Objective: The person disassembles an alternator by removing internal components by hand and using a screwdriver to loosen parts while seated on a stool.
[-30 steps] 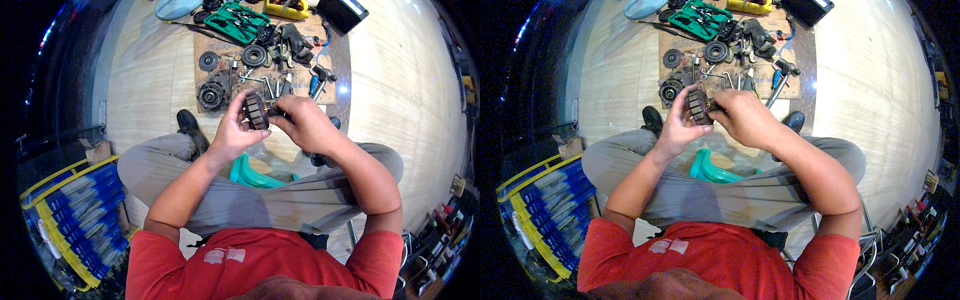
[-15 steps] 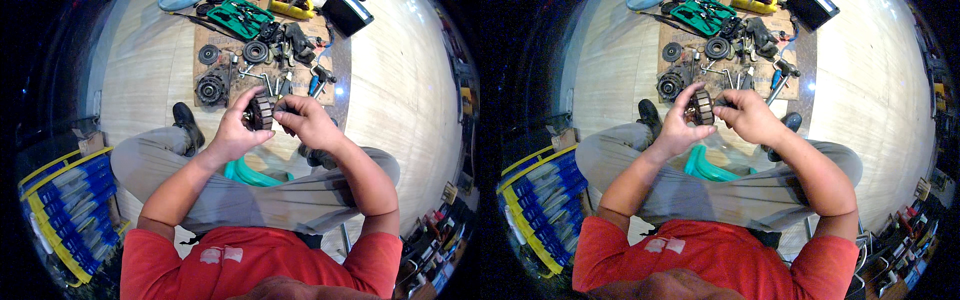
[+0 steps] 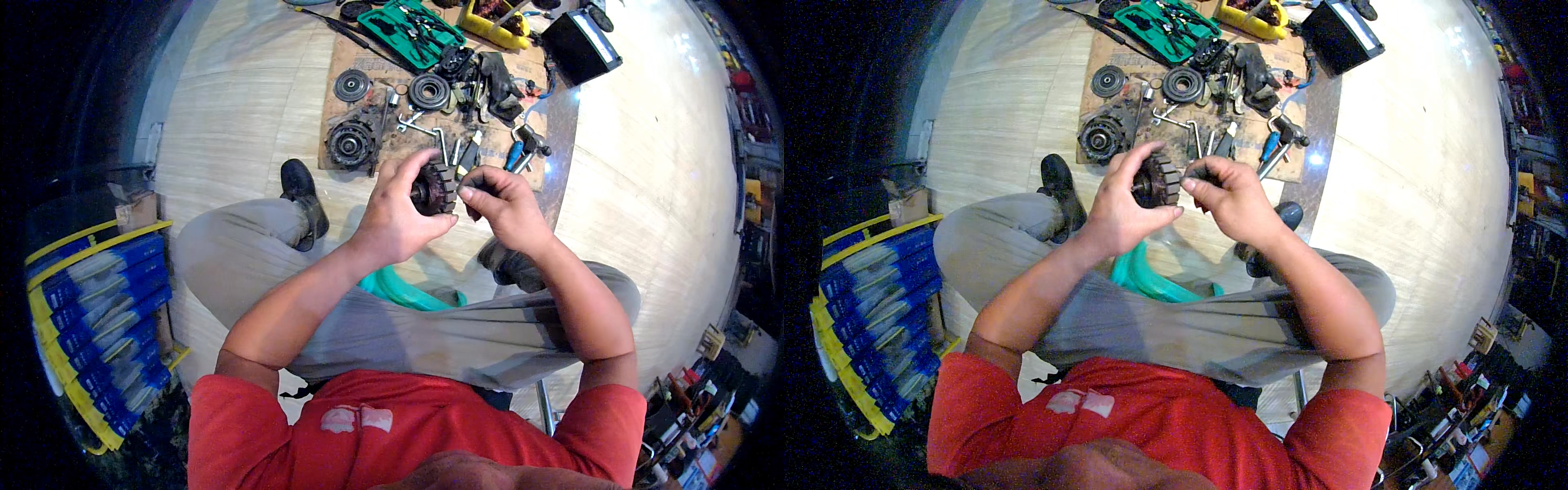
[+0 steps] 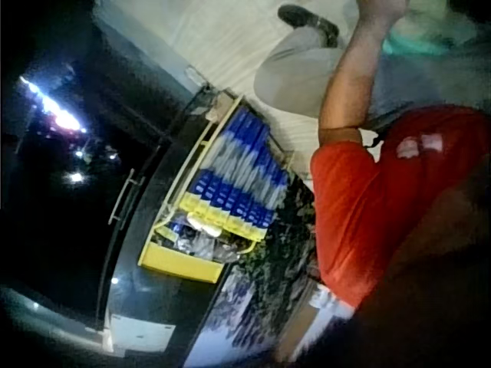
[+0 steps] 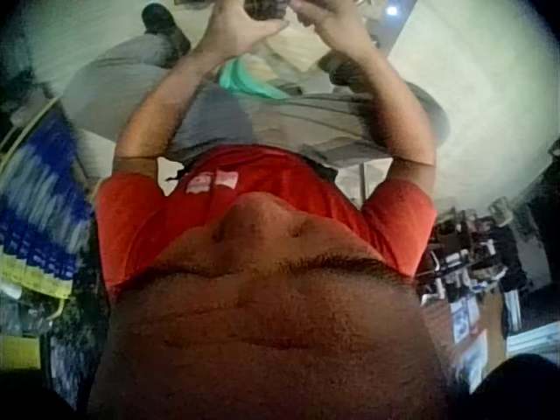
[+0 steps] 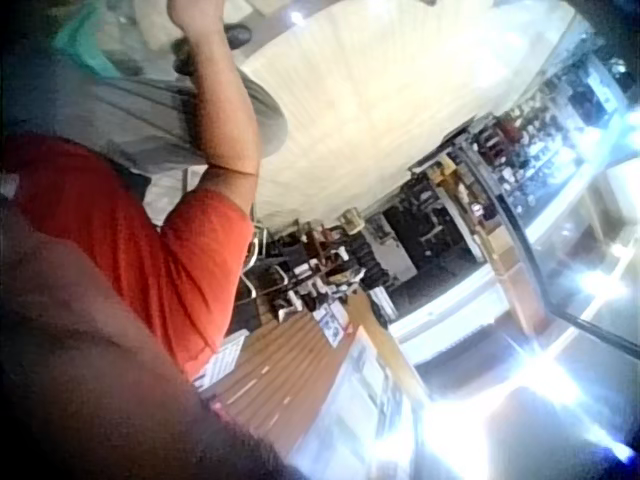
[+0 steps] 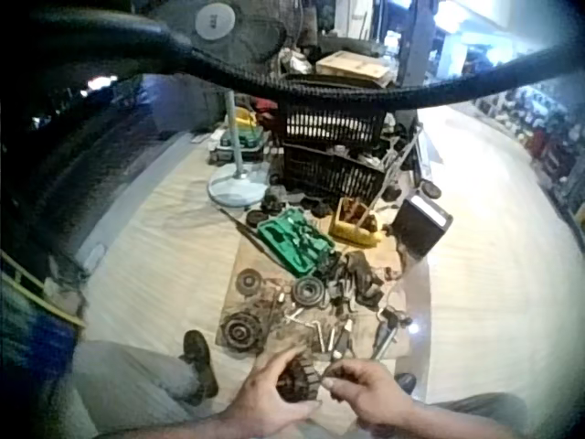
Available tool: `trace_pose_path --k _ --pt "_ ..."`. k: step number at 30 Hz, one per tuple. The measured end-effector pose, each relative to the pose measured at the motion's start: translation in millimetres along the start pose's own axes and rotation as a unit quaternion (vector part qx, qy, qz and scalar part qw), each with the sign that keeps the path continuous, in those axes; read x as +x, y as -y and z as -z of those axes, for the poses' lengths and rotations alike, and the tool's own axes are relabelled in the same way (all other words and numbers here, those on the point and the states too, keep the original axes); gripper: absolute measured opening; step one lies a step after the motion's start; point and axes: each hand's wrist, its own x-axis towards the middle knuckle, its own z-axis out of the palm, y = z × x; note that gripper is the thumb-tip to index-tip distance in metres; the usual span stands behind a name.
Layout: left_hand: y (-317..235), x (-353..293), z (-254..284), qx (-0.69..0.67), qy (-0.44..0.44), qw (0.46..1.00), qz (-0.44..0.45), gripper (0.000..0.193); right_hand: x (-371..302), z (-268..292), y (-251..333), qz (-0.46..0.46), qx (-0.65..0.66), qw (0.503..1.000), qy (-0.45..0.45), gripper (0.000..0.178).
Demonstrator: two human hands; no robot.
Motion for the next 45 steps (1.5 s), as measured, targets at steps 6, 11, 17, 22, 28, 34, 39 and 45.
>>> trace_pose_path --k 6,11,17,22,28,34,39,45 --pt "-7.0 -2.5 5.4 0.024 -0.023 0.999 -0.017 0.086 -0.1 -5.5 -1.1 -0.052 0.135 0.989 0.0 0.012" --pt "-4.4 -1.6 3.4 0.015 -0.025 0.999 -0.04 0.086 -1.5 -10.7 -6.8 -0.072 0.233 0.97 -0.003 0.012" --pt "-5.0 -1.8 -0.2 0.045 -0.043 0.997 -0.05 0.087 -6.5 -16.0 -4.2 -0.049 0.097 0.993 -0.049 0.014" --pt "-6.8 -0.6 -2.6 0.043 -0.031 0.998 -0.019 0.087 -10.9 -18.3 -2.3 -0.035 0.033 0.997 -0.065 0.014" --pt "0.0 3.4 -3.8 0.011 -0.011 1.0 -0.01 0.085 -7.1 -18.3 -9.8 -0.027 0.065 0.993 -0.091 0.013" --pt "12.8 2.6 -9.3 -0.09 -0.005 0.996 0.003 0.084 -4.3 -17.6 -11.1 -0.013 0.038 0.995 -0.088 0.014" --pt "16.1 -0.3 -14.7 -0.208 0.006 0.978 0.032 0.083 -4.8 -16.3 -6.1 -0.001 0.013 0.997 -0.076 0.015" --pt "9.7 -2.9 -8.6 -0.348 0.063 0.931 0.085 0.093 -2.1 -7.8 -6.3 0.004 -0.024 0.991 -0.129 0.015"
